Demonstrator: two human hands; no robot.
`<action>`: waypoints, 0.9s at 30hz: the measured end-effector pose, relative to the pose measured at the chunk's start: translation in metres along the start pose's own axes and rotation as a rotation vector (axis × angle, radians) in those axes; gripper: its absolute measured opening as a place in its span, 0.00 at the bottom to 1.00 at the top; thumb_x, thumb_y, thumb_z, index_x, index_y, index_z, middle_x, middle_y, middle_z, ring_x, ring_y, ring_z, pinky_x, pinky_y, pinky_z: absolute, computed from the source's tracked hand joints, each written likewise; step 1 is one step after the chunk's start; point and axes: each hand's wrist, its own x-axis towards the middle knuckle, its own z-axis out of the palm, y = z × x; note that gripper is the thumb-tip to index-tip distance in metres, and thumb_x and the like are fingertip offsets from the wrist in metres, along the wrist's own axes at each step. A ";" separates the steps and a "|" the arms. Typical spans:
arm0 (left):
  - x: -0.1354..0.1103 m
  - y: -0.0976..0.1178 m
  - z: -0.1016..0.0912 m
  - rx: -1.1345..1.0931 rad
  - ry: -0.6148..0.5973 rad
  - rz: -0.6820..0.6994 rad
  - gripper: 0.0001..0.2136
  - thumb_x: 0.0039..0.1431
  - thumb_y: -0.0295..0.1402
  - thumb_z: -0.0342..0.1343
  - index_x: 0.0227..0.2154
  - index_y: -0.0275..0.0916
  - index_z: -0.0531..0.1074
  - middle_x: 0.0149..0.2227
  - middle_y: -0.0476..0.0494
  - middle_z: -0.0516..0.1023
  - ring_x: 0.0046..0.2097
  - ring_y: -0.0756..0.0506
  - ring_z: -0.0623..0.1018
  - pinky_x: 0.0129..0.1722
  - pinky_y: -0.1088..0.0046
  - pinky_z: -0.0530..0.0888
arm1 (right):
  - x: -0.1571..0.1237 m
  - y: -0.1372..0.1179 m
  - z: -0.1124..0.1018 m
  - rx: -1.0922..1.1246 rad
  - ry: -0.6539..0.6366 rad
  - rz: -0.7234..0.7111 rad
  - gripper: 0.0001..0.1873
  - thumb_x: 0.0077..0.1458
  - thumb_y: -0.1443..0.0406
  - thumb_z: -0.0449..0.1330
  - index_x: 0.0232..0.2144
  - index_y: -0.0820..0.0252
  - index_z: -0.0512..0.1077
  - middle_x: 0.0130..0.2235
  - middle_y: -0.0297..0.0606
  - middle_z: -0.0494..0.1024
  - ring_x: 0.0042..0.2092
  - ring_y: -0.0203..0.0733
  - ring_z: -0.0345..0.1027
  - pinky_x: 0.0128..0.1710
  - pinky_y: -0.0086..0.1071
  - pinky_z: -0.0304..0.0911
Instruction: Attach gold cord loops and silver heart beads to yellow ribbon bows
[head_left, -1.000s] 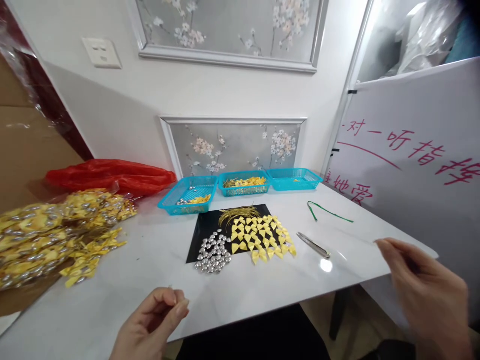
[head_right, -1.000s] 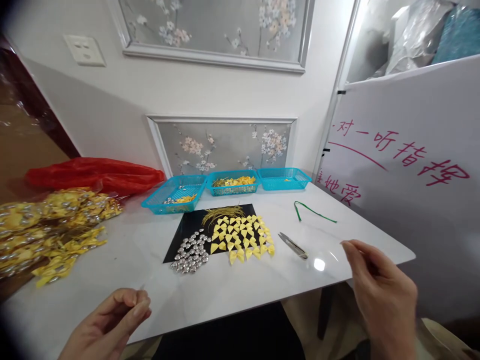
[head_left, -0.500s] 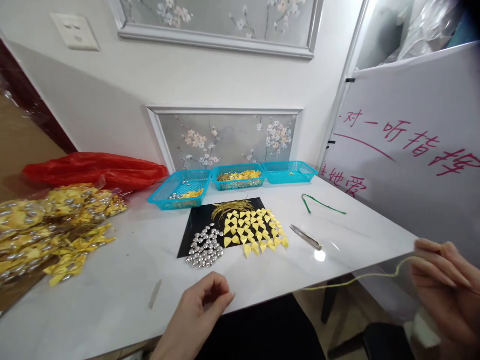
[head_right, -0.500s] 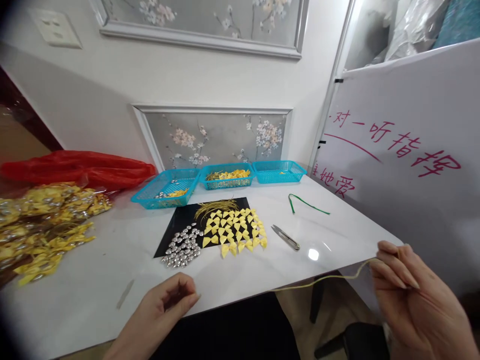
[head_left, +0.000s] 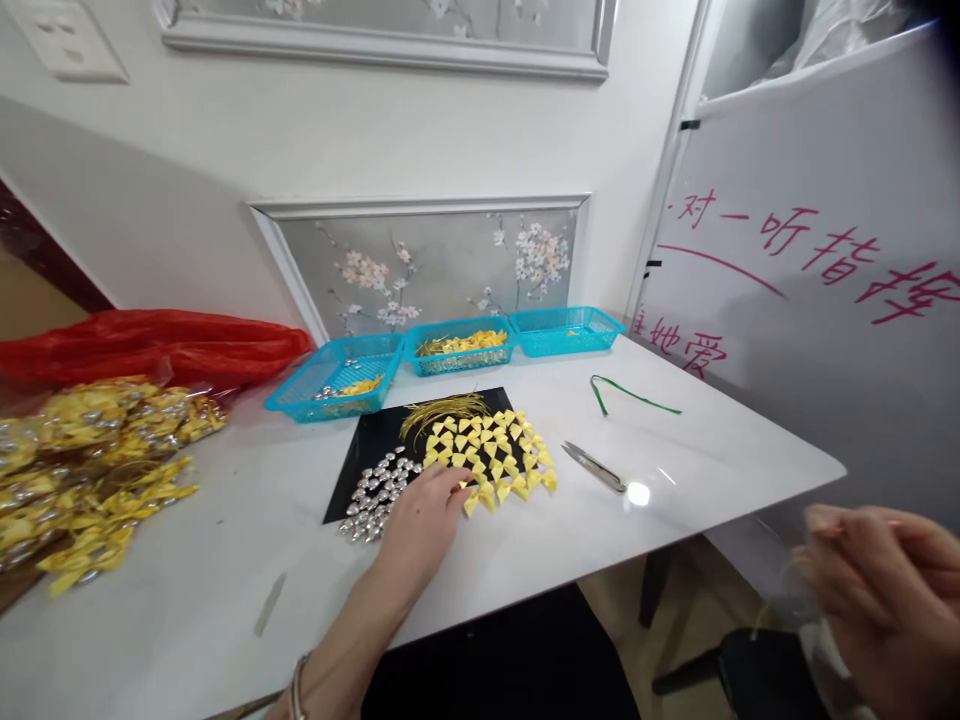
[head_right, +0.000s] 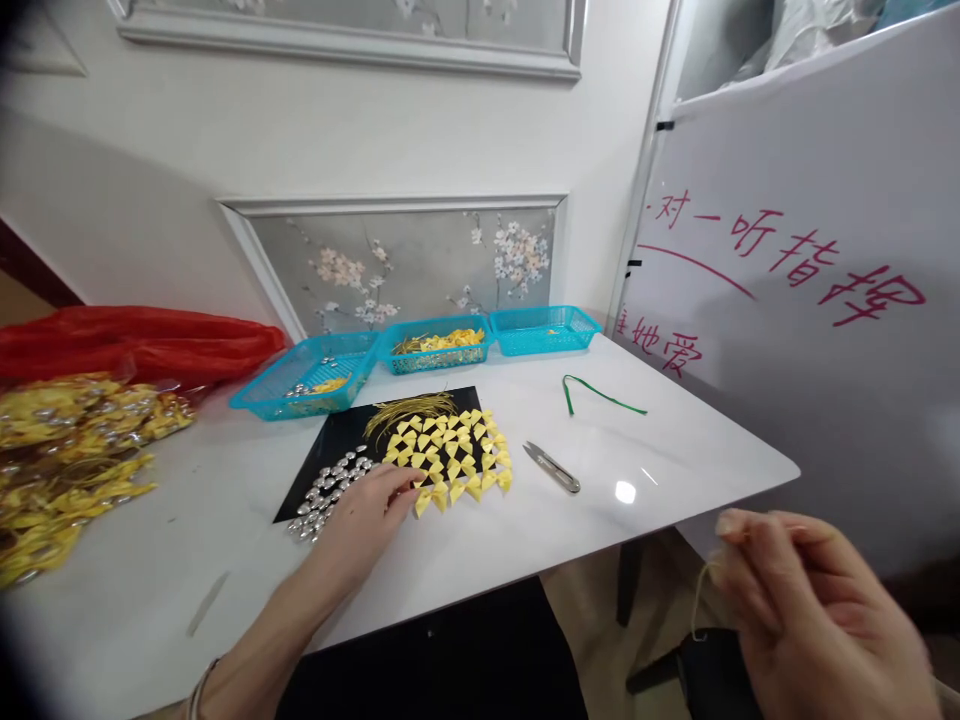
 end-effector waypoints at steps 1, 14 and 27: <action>0.004 0.002 0.001 0.029 -0.019 0.010 0.14 0.67 0.36 0.58 0.53 0.40 0.73 0.55 0.39 0.77 0.49 0.40 0.79 0.48 0.54 0.78 | -0.007 -0.004 0.010 0.057 0.030 0.112 0.07 0.57 0.55 0.68 0.32 0.46 0.75 0.34 0.42 0.76 0.24 0.35 0.69 0.16 0.31 0.61; 0.006 -0.002 0.003 -0.004 -0.067 0.028 0.12 0.66 0.36 0.58 0.50 0.38 0.74 0.50 0.40 0.78 0.46 0.41 0.80 0.45 0.56 0.78 | -0.046 -0.013 0.080 0.183 -0.472 0.333 0.16 0.63 0.54 0.63 0.49 0.53 0.70 0.27 0.28 0.64 0.24 0.32 0.54 0.21 0.24 0.54; -0.075 0.004 -0.042 -0.729 -0.106 -0.091 0.12 0.58 0.48 0.60 0.32 0.45 0.79 0.28 0.46 0.78 0.32 0.42 0.76 0.29 0.72 0.73 | -0.070 -0.052 0.182 -0.049 -0.876 0.082 0.06 0.60 0.61 0.62 0.34 0.59 0.74 0.28 0.29 0.67 0.27 0.32 0.58 0.27 0.27 0.55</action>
